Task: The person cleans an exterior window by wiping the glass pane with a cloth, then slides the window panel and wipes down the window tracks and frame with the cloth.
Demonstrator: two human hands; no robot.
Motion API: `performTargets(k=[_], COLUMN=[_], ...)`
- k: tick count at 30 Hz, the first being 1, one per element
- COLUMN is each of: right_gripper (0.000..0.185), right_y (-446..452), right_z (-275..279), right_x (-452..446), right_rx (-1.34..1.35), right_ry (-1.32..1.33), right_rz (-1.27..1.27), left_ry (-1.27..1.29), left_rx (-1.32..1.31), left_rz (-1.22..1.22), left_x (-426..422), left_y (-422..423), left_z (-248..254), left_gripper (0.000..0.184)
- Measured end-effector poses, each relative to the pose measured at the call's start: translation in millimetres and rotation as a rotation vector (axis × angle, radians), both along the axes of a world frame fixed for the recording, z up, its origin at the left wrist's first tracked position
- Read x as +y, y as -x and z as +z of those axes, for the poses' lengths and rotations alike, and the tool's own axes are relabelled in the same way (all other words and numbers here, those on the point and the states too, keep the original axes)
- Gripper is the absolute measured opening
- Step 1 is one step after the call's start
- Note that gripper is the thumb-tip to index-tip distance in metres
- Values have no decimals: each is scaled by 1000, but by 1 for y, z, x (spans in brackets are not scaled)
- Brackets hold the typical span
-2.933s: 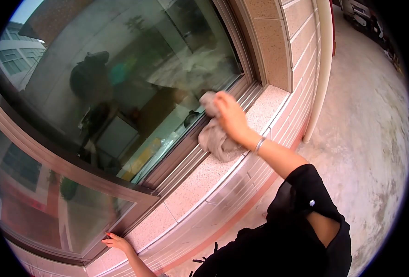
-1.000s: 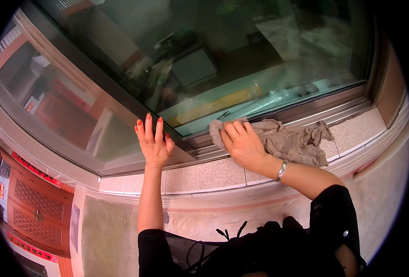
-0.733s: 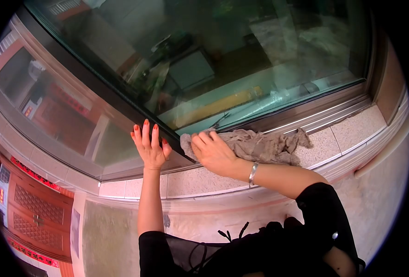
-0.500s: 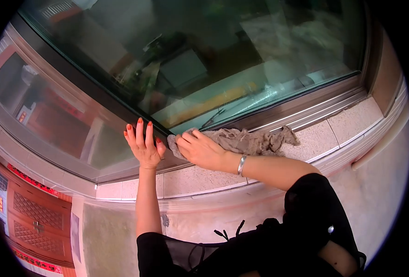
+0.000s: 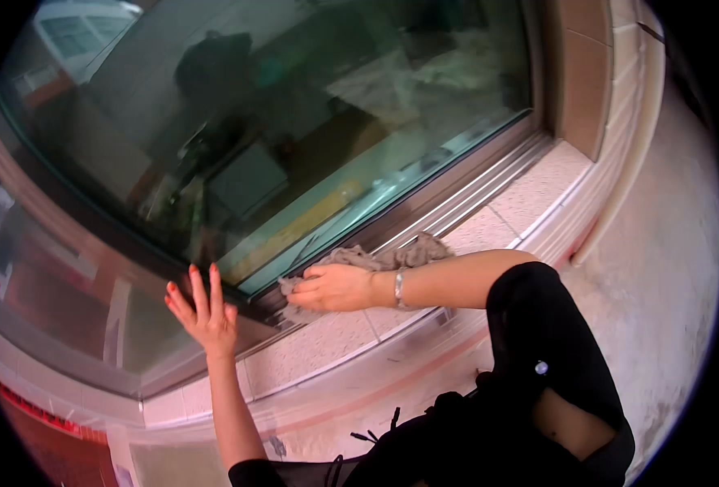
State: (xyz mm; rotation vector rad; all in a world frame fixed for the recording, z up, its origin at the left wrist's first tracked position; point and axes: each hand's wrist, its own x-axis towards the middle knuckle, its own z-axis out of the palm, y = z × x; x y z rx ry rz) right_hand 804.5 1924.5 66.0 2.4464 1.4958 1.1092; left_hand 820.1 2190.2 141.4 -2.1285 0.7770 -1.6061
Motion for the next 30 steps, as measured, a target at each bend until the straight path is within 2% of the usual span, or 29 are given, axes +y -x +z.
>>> performTargets(k=[2,3,5,6,8,9,10,11,14,17,19,23,27,29,30], right_gripper=[32,32,30,31,31,31,33,33,34,34,34,36,32,21,22], right_y=[2,1,3,9,6,7,9,7,12,17,25,51,83,95,100], right_z=[3,1,0,11,4,9,11,15,11,12,11,21,21,16,15], right_x=[-1,-6,-16,-17,-21,-22,-21,-24,-21,-21,-33,-94,-168,-204,-229], right_rx=[-83,-88,-100,-102,-90,-85,-48,-63,-39,-43,-58,-6,139,60,133], right_ry=[-6,2,-7,-5,-4,1,43,40,53,59,70,101,-57,-141,-243], right_rz=[103,75,101,101,110,134,115,81,99,32,15,-154,-434,-687,-926], left_ry=[7,38,-45,-39,-158,-216,-208,-156,-19,-19,164,205,179,185,192], left_rx=[31,32,-78,-92,345,485,545,493,589,534,440,433,356,360,369], left_rz=[25,-15,176,149,-6,-50,-53,-58,-96,-83,-104,-104,-101,-114,-120], left_x=[18,14,19,21,13,13,7,9,-2,-1,-1,2,1,2,0], left_y=[10,17,16,22,34,34,44,39,46,43,46,39,38,36,38], left_z=[1,3,-9,-7,-28,-40,-28,-56,-57,-65,-74,-81,-82,-84,-82], left_gripper=[44,42,41,41,41,47,48,49,55,63,63,59,60,58,55])
